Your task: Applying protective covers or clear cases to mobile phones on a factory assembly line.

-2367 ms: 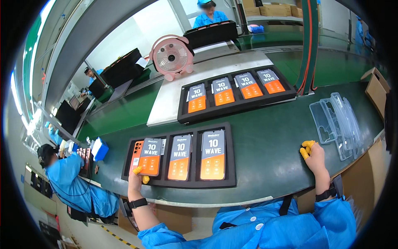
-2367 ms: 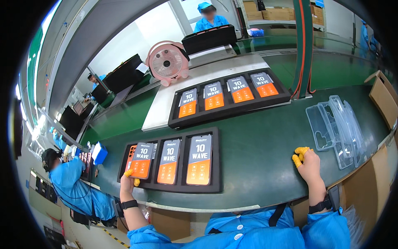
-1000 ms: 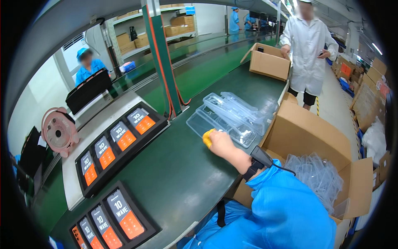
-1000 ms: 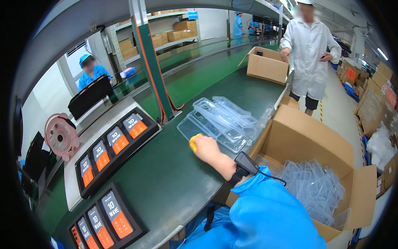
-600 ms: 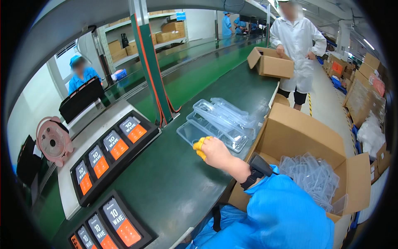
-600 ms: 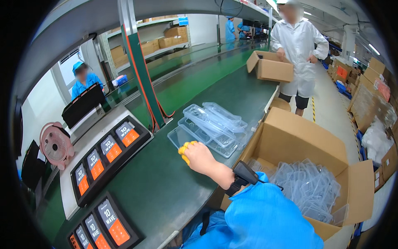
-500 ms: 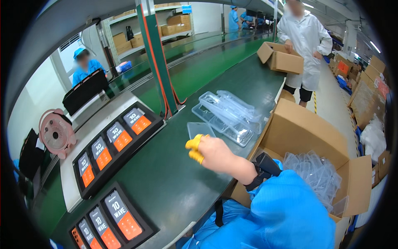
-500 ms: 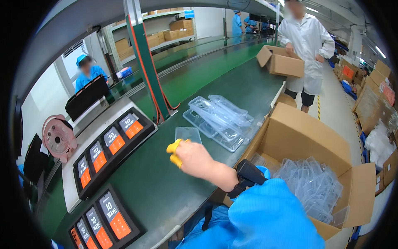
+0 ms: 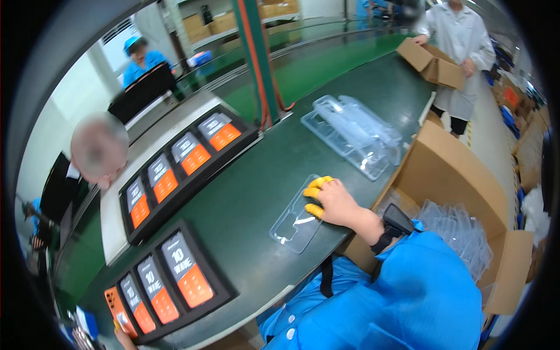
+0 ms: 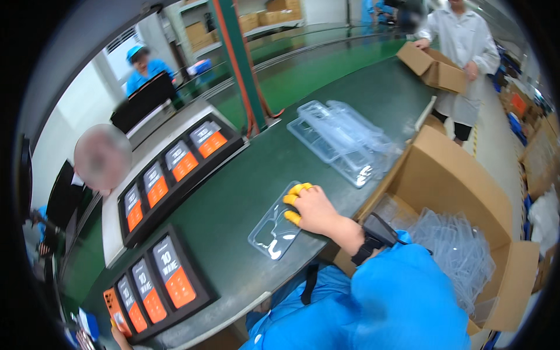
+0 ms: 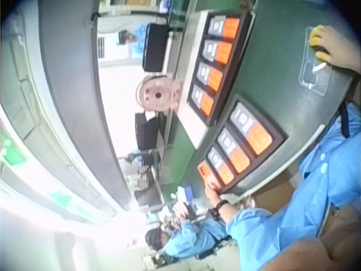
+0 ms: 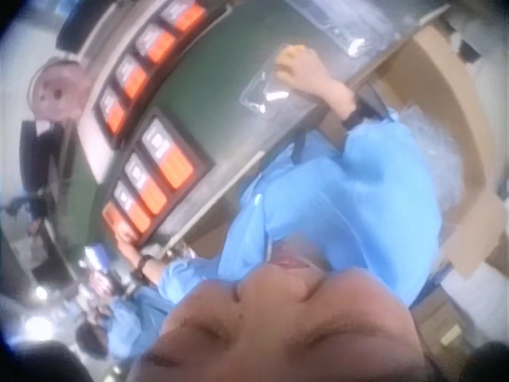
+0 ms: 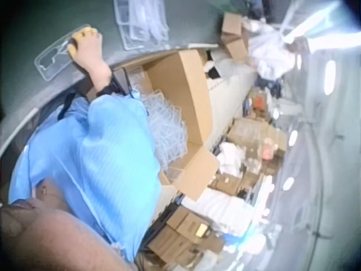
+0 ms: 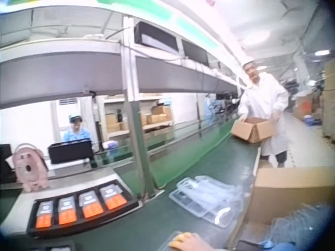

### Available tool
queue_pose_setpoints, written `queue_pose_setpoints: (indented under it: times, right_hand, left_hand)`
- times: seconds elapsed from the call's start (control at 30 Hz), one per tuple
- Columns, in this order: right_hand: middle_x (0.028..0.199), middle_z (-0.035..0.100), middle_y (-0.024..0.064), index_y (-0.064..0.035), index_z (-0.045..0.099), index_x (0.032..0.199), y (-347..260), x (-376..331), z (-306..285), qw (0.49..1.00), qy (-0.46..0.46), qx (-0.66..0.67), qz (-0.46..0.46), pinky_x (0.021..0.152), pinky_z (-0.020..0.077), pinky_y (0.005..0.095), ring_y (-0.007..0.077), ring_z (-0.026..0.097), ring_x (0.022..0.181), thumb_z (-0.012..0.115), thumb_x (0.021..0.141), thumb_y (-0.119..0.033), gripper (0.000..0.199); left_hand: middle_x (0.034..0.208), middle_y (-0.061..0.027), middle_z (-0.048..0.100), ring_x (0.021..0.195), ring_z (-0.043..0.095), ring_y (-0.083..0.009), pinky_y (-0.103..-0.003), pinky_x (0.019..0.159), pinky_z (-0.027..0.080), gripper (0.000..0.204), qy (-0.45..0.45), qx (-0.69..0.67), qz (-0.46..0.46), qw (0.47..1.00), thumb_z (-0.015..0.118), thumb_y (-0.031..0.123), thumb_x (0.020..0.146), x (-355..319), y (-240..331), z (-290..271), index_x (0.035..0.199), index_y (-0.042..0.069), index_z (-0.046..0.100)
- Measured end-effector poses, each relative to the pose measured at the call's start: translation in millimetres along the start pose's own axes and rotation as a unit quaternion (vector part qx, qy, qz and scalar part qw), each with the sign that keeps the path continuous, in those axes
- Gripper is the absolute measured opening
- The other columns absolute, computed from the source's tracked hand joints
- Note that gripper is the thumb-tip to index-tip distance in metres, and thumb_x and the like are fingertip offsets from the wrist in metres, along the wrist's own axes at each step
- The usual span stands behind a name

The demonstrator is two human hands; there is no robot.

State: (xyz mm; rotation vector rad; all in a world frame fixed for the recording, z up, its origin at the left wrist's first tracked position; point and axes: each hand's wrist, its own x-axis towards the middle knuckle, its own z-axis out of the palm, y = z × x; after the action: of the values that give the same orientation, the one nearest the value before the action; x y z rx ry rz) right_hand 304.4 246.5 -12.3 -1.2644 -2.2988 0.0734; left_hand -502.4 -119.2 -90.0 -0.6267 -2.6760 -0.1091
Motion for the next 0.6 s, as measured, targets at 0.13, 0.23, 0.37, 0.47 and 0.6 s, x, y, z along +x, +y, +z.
queue_pose_setpoints:
  times: [0.13, 0.23, 0.37, 0.47, 0.6]
  right_hand:
    - [0.094, 0.058, 0.0089, -0.0101, 0.064, 0.099, -18, 0, -3, 0.996, -0.067, -0.063, 0.006, 0.086, 0.0367, 0.0369, 0.0259, 0.054, 0.093, 0.063, 0.077, -0.034, 0.032]
    - [0.095, 0.059, 0.0102, -0.009, 0.062, 0.102, -35, 1, -18, 0.993, -0.103, -0.058, -0.009, 0.085, 0.0389, 0.0365, 0.026, 0.055, 0.095, 0.064, 0.077, -0.037, 0.038]
    - [0.102, 0.059, 0.0129, -0.0066, 0.059, 0.108, -62, 8, -27, 0.989, -0.068, 0.132, -0.025, 0.084, 0.0428, 0.0386, 0.0293, 0.054, 0.1, 0.067, 0.077, -0.038, 0.045]
    - [0.123, 0.048, 0.0181, -0.0005, 0.034, 0.132, -98, 15, -17, 0.873, -0.12, 0.47, -0.047, 0.094, 0.0392, 0.0361, 0.0291, 0.05, 0.111, 0.065, 0.081, -0.041, 0.072]
    - [0.124, 0.048, 0.0105, -0.0019, 0.027, 0.134, -131, 31, 8, 0.697, -0.069, 0.714, 0.01, 0.093, 0.0401, 0.0322, 0.0172, 0.048, 0.111, 0.063, 0.086, -0.028, 0.066]
  left_hand:
    - [0.094, -0.0157, 0.062, 0.08, 0.062, -0.0277, -0.036, 0.07, 0.05, 0.047, -0.136, -0.336, -0.044, 0.931, 0.049, 0.042, 0.09, 29, 26, -61, 0.102, -0.003, 0.057]
    - [0.105, -0.014, 0.061, 0.09, 0.062, -0.0246, -0.034, 0.078, 0.049, 0.045, -0.177, -0.621, -0.069, 0.761, 0.048, 0.036, 0.092, -7, 83, -163, 0.112, -0.003, 0.054]
    - [0.104, -0.0084, 0.06, 0.093, 0.061, -0.0187, -0.032, 0.08, 0.05, 0.035, -0.109, -0.75, -0.01, 0.653, 0.045, 0.026, 0.094, -125, 213, -250, 0.115, -0.001, 0.053]
    - [0.104, -0.0108, 0.06, 0.091, 0.061, -0.0199, -0.033, 0.08, 0.05, 0.032, -0.158, -0.771, 0.129, 0.604, 0.043, 0.024, 0.094, -212, 306, -257, 0.11, -0.001, 0.056]
    - [0.073, 0.0036, 0.052, 0.065, 0.047, -0.0038, -0.017, 0.058, 0.036, 0.004, -0.272, -0.753, 0.17, 0.575, 0.06, 0.006, 0.086, -310, 422, -275, 0.089, 0.004, 0.06]
